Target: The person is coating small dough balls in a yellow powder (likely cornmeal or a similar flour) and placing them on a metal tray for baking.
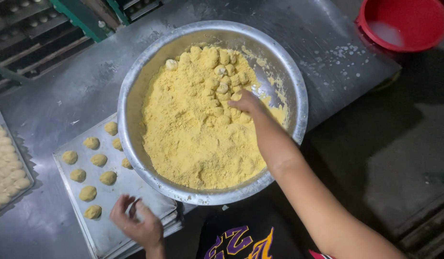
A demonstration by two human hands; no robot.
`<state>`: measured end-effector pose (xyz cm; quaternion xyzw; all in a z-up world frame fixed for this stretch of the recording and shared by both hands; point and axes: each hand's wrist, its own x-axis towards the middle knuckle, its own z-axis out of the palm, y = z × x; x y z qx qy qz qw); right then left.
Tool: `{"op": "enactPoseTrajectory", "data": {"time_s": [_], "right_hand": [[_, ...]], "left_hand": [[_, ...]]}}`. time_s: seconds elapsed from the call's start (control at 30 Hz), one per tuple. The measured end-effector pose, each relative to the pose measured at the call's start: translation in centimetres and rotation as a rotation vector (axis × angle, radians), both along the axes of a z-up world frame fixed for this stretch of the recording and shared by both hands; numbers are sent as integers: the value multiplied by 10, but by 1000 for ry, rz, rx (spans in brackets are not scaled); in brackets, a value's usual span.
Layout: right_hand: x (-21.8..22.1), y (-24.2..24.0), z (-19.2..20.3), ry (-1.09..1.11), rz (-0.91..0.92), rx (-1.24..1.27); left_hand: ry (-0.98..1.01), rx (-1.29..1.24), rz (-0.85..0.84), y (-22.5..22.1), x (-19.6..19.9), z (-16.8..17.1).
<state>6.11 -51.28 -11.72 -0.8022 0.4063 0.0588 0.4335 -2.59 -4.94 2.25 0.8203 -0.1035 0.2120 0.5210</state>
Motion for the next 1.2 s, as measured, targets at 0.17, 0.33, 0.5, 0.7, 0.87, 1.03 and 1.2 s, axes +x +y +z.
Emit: {"op": "enactPoseTrajectory", "data": {"time_s": [0.17, 0.33, 0.5, 0.7, 0.87, 1.03, 1.2], "right_hand": [[9, 9, -5, -32, 90, -93], [-34, 87, 138, -209, 102, 475], [-78, 117, 160, -305, 464, 595], [-116, 84, 78, -766, -436, 366], [-103, 123, 48, -781, -423, 253], [-106, 127, 87, -771, -325, 148], [-119, 134, 142, -478, -201, 176]], "left_hand": [[-5, 39, -361, -63, 26, -5], [72, 216, -603, -147, 51, 43], [100, 354, -765, -166, 75, 3], [630, 123, -515, -170, 78, 11], [630, -18, -588, -207, 89, -49], [462, 29, -591, -216, 83, -40], [649, -78, -654, -210, 84, -25]]}}
